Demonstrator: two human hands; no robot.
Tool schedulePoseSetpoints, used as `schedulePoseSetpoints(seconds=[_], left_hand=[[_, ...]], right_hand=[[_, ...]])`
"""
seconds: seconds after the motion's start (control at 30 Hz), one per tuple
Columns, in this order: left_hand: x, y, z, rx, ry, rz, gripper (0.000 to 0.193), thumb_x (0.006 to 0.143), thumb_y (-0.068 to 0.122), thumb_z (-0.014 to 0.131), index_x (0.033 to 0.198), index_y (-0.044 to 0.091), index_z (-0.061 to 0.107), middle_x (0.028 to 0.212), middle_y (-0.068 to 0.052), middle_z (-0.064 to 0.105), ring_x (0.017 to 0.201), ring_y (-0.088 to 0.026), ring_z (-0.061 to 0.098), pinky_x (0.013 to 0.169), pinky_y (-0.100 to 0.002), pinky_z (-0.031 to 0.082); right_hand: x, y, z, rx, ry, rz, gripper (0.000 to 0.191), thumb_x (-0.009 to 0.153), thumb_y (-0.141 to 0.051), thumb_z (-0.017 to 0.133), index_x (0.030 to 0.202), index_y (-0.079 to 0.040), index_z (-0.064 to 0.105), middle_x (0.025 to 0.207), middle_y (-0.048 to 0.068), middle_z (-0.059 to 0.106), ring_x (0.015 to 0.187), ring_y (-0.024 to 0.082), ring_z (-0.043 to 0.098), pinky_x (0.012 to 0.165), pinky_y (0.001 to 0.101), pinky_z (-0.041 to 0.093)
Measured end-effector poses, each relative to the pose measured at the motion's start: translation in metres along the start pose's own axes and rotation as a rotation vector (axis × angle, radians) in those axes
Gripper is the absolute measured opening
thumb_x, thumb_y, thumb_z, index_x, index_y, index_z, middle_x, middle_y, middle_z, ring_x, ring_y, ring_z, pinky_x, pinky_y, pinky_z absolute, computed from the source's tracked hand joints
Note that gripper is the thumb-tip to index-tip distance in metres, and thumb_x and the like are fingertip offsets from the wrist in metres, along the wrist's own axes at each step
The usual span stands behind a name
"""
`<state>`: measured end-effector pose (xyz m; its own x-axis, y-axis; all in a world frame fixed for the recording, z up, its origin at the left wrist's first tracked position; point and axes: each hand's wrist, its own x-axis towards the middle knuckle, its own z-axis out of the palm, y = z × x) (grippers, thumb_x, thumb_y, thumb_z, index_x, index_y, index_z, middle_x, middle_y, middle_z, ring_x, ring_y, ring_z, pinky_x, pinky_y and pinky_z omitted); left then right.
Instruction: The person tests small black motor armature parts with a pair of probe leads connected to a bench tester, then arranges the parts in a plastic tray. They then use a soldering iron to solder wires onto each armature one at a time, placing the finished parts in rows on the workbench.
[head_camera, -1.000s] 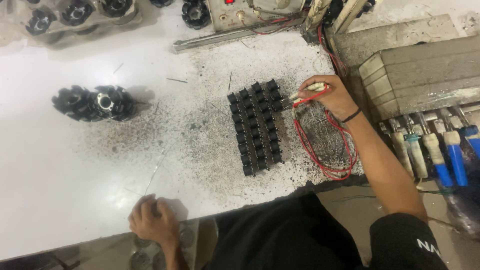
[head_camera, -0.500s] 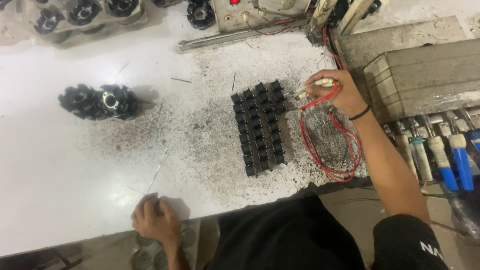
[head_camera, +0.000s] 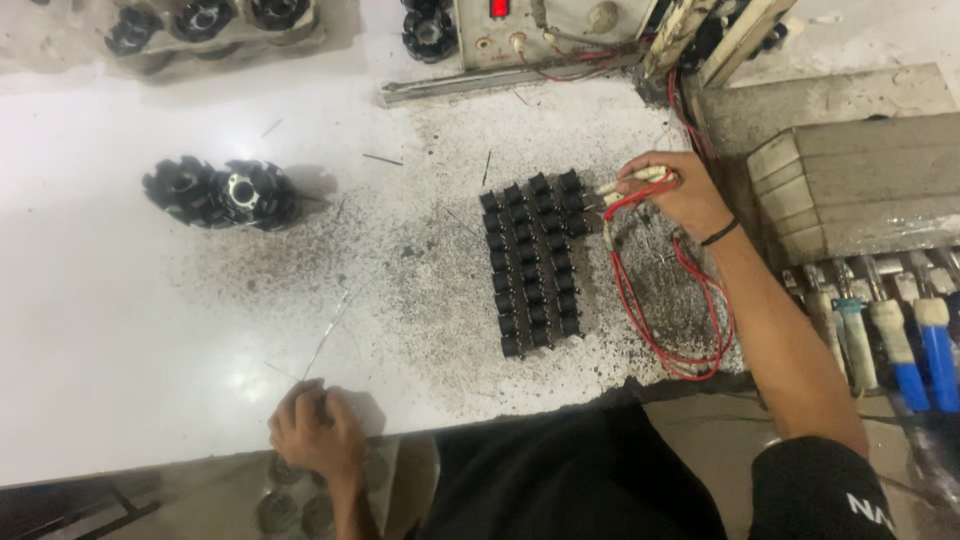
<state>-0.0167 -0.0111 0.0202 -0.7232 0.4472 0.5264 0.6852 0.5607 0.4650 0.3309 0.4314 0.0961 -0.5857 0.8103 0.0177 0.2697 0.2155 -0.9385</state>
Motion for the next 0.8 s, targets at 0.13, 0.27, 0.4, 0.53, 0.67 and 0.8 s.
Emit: schedulePoseSetpoints(seconds=[0.13, 0.27, 0.4, 0.53, 0.67, 0.8], left_hand=[[-0.004, -0.003, 0.003, 0.026, -0.004, 0.014, 0.009, 0.088, 0.013, 0.065, 0.095, 0.012, 0.07, 0.114, -0.002, 0.073, 0.104, -0.027, 0.063, 0.095, -0.042, 0.044], [-0.001, 0.003, 0.0, 0.037, -0.022, 0.008, 0.013, 0.087, 0.013, 0.065, 0.098, 0.012, 0.071, 0.115, -0.004, 0.072, 0.105, -0.028, 0.062, 0.095, -0.043, 0.044], [0.006, 0.01, -0.005, 0.009, 0.01, 0.001, 0.012, 0.086, 0.014, 0.067, 0.096, 0.012, 0.071, 0.114, -0.003, 0.072, 0.106, -0.028, 0.062, 0.094, -0.043, 0.045], [0.007, 0.011, -0.007, 0.005, 0.011, 0.005, 0.012, 0.085, 0.013, 0.067, 0.097, 0.011, 0.071, 0.116, -0.004, 0.072, 0.107, -0.03, 0.062, 0.094, -0.044, 0.045], [0.003, 0.012, -0.007, 0.003, 0.007, 0.008, 0.01, 0.086, 0.013, 0.067, 0.096, 0.011, 0.07, 0.115, -0.004, 0.072, 0.107, -0.03, 0.063, 0.095, -0.044, 0.046], [0.004, 0.012, -0.008, -0.008, -0.009, -0.002, 0.011, 0.086, 0.011, 0.065, 0.096, 0.01, 0.07, 0.116, -0.005, 0.072, 0.106, -0.03, 0.062, 0.094, -0.045, 0.046]], right_hand=[[0.01, -0.002, -0.011, 0.144, 0.051, -0.041, 0.017, 0.094, -0.008, 0.079, 0.107, 0.001, 0.074, 0.092, 0.006, 0.074, 0.078, 0.012, 0.069, 0.07, 0.027, 0.058], [0.028, 0.009, -0.002, 0.131, 0.08, -0.062, 0.016, 0.095, -0.007, 0.079, 0.107, 0.002, 0.074, 0.092, 0.007, 0.073, 0.078, 0.012, 0.07, 0.071, 0.0262, 0.058], [0.035, 0.012, 0.007, 0.191, 0.048, -0.031, 0.014, 0.094, -0.008, 0.079, 0.105, 0.0, 0.075, 0.094, 0.004, 0.074, 0.083, 0.009, 0.069, 0.076, 0.0236, 0.057], [0.027, -0.001, 0.01, 0.035, 0.06, -0.076, 0.015, 0.094, -0.008, 0.08, 0.105, -0.001, 0.075, 0.091, 0.005, 0.074, 0.08, 0.009, 0.067, 0.074, 0.0235, 0.055], [0.016, -0.016, 0.014, -0.011, 0.077, -0.159, 0.014, 0.097, -0.01, 0.08, 0.106, 0.0, 0.074, 0.088, 0.005, 0.072, 0.077, 0.009, 0.066, 0.07, 0.0242, 0.055], [0.024, -0.018, 0.033, 0.052, 0.015, -0.15, 0.014, 0.096, -0.008, 0.079, 0.106, 0.0, 0.074, 0.087, 0.003, 0.072, 0.076, 0.009, 0.067, 0.068, 0.0235, 0.054]])
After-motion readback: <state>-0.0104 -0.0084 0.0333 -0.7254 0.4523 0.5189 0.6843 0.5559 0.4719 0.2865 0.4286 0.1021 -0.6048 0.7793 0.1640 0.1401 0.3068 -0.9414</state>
